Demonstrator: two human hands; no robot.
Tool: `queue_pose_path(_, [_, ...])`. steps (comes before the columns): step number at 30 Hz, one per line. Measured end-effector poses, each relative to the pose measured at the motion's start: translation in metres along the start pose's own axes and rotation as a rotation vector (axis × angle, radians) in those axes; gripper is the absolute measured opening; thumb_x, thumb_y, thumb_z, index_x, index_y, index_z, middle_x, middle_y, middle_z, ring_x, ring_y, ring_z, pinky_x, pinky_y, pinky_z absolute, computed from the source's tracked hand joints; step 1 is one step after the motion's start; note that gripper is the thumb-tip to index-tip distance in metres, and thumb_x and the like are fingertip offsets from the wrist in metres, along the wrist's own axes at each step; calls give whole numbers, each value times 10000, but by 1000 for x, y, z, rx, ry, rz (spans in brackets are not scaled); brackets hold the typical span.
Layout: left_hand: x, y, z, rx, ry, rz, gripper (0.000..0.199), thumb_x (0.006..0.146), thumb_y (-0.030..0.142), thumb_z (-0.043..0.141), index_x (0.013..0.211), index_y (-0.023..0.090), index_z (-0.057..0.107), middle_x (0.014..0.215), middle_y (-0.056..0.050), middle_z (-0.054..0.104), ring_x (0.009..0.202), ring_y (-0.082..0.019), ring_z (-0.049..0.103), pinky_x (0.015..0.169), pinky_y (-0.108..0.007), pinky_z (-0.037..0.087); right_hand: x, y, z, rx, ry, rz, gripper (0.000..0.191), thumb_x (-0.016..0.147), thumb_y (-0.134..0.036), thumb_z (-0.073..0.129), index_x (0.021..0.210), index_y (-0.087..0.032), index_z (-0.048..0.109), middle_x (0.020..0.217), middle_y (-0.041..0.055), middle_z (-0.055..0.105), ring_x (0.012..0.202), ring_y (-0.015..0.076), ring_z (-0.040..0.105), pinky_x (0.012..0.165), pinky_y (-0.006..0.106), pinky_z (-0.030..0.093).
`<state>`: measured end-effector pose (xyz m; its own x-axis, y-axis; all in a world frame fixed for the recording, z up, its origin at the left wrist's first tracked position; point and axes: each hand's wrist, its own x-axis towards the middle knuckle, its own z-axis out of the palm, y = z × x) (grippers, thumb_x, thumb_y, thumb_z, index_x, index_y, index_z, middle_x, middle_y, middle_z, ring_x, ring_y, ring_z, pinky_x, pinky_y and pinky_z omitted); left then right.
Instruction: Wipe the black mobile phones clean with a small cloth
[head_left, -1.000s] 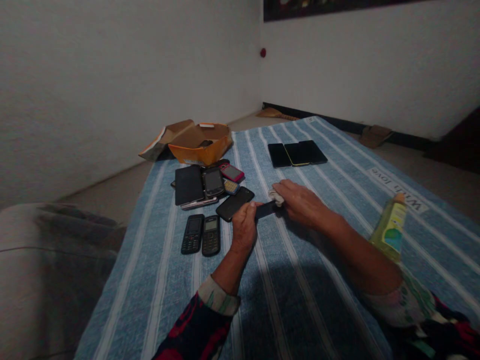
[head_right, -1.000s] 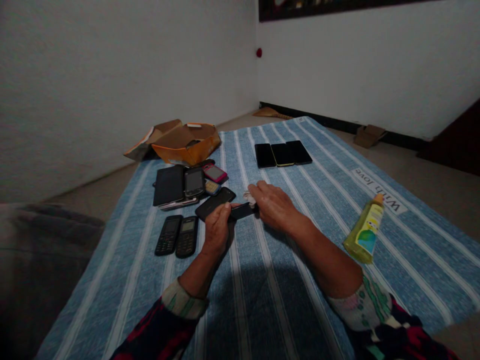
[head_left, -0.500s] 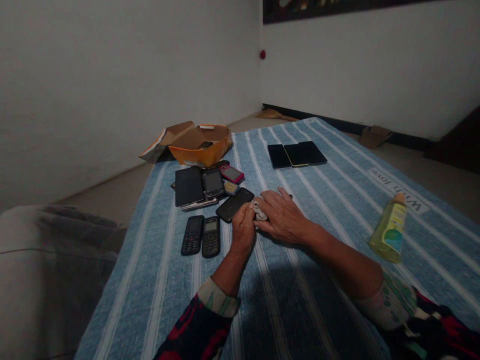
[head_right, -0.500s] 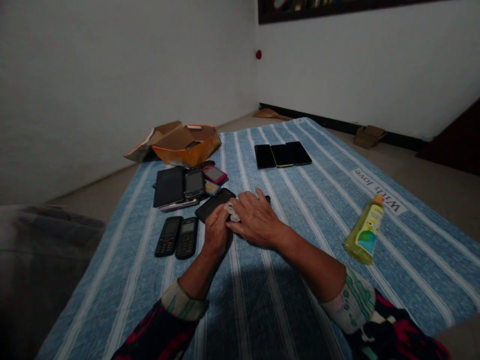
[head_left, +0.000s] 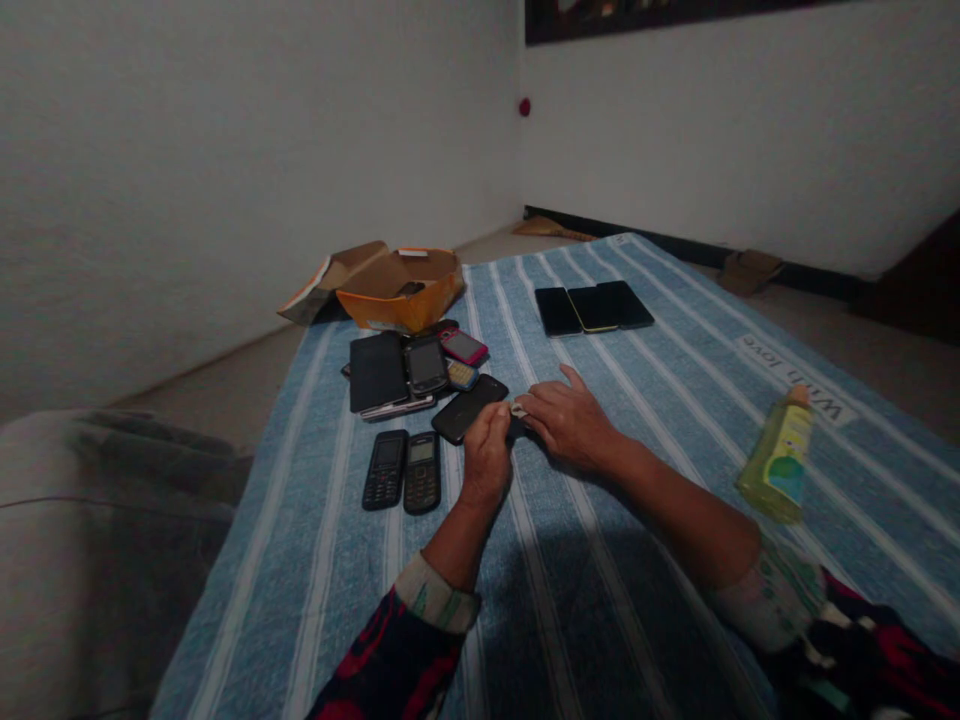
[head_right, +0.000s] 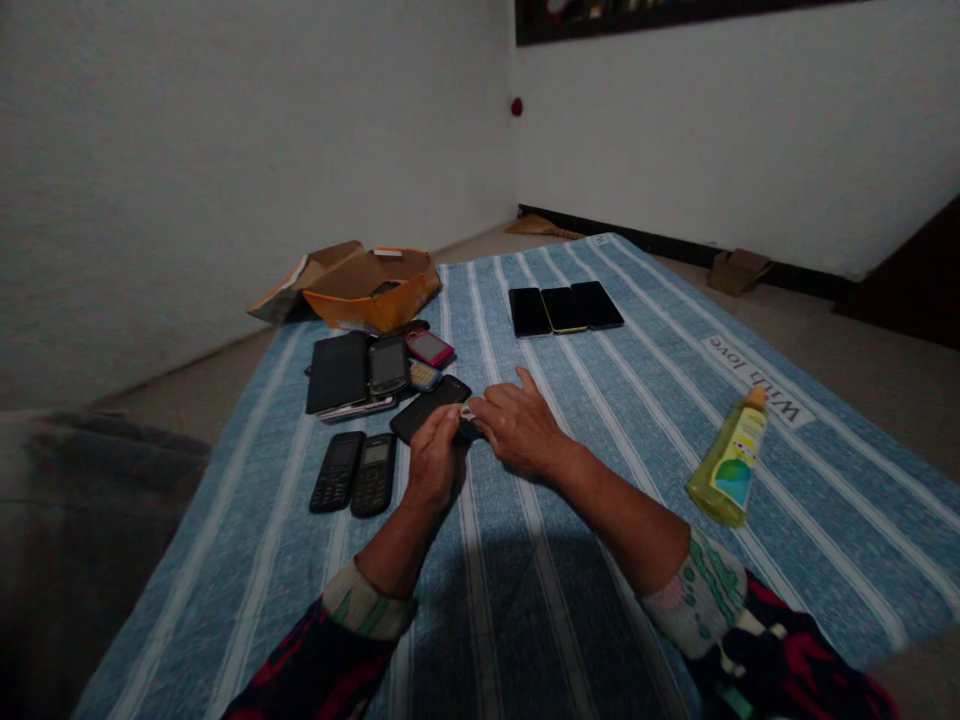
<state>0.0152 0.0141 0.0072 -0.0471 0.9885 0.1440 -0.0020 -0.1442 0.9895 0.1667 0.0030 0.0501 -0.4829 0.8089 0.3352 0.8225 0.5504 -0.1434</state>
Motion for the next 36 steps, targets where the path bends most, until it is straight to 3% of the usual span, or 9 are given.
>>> queue_pose_path(8, [2, -1, -1, 11, -69, 59, 302, 872, 406, 506, 819, 189, 710, 892, -56, 719, 946, -223, 642, 891, -322, 465, 0, 29, -17, 87, -154, 42, 235, 965, -217, 479, 1121, -208, 656, 1022, 75, 675, 991, 217, 587, 1058, 503, 221])
queue_pose_path(15, [1, 0, -1, 30, -72, 58, 323, 890, 391, 486, 840, 182, 727, 923, -60, 724, 949, -225, 634, 903, -328, 441, -4, 55, -42, 220, -306, 76, 253, 975, -212, 414, 924, -179, 660, 889, 51, 651, 849, 177, 584, 795, 281, 385])
queue_pose_path(19, [1, -1, -1, 19, -69, 53, 323, 892, 396, 488, 842, 182, 725, 919, -55, 724, 930, -218, 637, 885, -318, 445, -11, 68, -52, 224, -348, 136, 222, 939, -171, 435, 881, -182, 649, 865, 51, 636, 805, 173, 577, 719, 249, 387])
queue_pose_path(21, [1, -2, -1, 4, -73, 52, 325, 896, 401, 487, 843, 184, 722, 908, -51, 722, 915, -212, 641, 871, -310, 450, -12, 67, -54, 170, -320, 168, 223, 929, -153, 431, 917, -183, 652, 883, 61, 635, 820, 185, 573, 722, 259, 385])
queue_pose_path(24, [1, -3, -1, -5, -85, 55, 321, 903, 399, 486, 845, 183, 717, 904, -51, 714, 920, -209, 635, 876, -306, 443, -8, 49, -47, 117, -173, 155, 256, 964, -166, 386, 1031, -175, 632, 942, 82, 624, 854, 197, 555, 752, 276, 387])
queue_pose_path(28, [0, -1, 0, -30, -39, 63, 265, 885, 387, 519, 887, 190, 697, 886, -30, 685, 890, -189, 612, 855, -287, 441, 0, 10, -18, 81, -20, -80, 258, 987, -166, 379, 1105, -163, 608, 987, 100, 616, 910, 220, 515, 870, 337, 376])
queue_pose_path(30, [-1, 1, 1, -37, -15, 72, 243, 873, 379, 535, 899, 192, 687, 875, -21, 672, 868, -179, 601, 835, -276, 445, 2, -3, -2, 46, 46, -113, 287, 980, -131, 373, 1178, -143, 580, 968, 110, 610, 906, 231, 507, 894, 371, 372])
queue_pose_path(33, [-2, 3, 2, -47, -29, 70, 233, 868, 374, 541, 891, 190, 681, 866, -19, 663, 862, -175, 596, 829, -272, 447, 1, -6, 11, -9, 98, -105, 275, 982, -141, 394, 1188, -151, 576, 930, 87, 608, 896, 227, 517, 1021, 450, 301])
queue_pose_path(36, [-1, 1, 2, -65, -31, 54, 242, 866, 388, 547, 894, 187, 680, 858, -22, 659, 853, -178, 596, 824, -280, 449, -1, 2, 11, -25, 60, -94, 237, 995, -183, 410, 1134, -177, 602, 889, 57, 608, 871, 211, 536, 1076, 493, 233])
